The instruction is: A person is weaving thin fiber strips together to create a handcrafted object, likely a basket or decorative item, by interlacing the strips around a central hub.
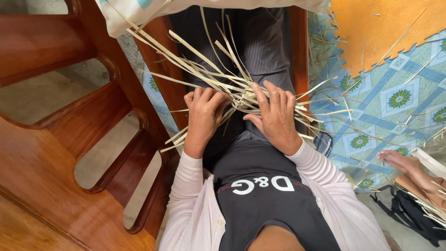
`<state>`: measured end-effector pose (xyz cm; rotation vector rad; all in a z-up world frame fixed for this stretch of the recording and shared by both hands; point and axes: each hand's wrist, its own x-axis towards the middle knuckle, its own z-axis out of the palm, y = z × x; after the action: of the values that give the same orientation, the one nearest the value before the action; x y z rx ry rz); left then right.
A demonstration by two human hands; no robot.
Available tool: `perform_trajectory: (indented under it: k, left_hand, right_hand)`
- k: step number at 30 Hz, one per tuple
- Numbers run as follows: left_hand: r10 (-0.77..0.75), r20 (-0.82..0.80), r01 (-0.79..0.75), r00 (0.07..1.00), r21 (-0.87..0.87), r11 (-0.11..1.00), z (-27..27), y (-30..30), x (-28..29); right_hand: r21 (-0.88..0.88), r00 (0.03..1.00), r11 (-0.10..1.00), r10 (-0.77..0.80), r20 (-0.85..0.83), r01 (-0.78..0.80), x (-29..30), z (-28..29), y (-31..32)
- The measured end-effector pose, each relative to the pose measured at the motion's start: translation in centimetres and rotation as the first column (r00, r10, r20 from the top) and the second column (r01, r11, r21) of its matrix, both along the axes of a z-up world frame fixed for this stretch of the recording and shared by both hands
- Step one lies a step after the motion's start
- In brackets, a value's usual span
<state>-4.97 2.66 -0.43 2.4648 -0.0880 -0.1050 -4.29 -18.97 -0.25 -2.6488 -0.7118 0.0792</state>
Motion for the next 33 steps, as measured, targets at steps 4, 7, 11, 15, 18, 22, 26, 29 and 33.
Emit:
perform_trajectory:
  k: [4,7,11,15,18,22,26,29,33]
  left_hand:
    - [0.003,0.0,-0.003,1.0,-0.001,1.0,-0.4,0.0,-0.4]
    - [0.007,0.016,-0.007,1.0,-0.012,1.0,-0.4,-0.1,-0.4]
    - [0.01,0.013,-0.01,1.0,-0.031,0.999,0.0,-0.1,-0.2]
    - [0.003,0.07,-0.001,0.998,-0.035,0.999,0.4,-0.5,0.3]
    - [-0.025,0.188,0.018,0.982,0.041,0.999,-0.2,-0.8,0.6]
    - [-0.043,0.327,-0.007,0.944,0.15,0.989,0.6,-1.1,1.5]
    - [-0.063,0.313,0.037,0.948,0.088,0.995,1.5,-1.4,1.1]
    - [-0.046,0.277,0.036,0.96,0.041,0.998,1.3,-1.6,0.2]
    - [0.034,0.255,-0.055,0.966,0.076,0.996,0.9,-1.7,-0.7]
  right_hand:
    - [0.139,0.999,0.989,-0.047,-0.017,0.049,-0.4,-0.8,-0.3]
    - [0.213,0.996,0.973,-0.083,-0.04,0.09,-0.4,-1.4,-0.6]
    - [0.26,0.995,0.961,-0.086,-0.041,0.094,-0.3,-1.3,-0.5]
    - [0.116,1.0,0.993,-0.013,0.003,0.012,0.4,-0.6,0.1]
    - [0.01,1.0,1.0,0.008,0.023,-0.009,0.1,-1.3,0.3]
    - [-0.026,0.998,0.999,-0.028,0.064,0.03,0.4,-1.6,0.4]
    - [-0.073,0.991,0.995,-0.064,0.119,0.073,0.3,-2.1,0.6]
    - [-0.079,0.99,0.993,-0.074,0.12,0.083,0.3,-2.3,0.7]
    - [-0.076,0.994,0.994,-0.068,0.088,0.075,0.4,-2.1,0.6]
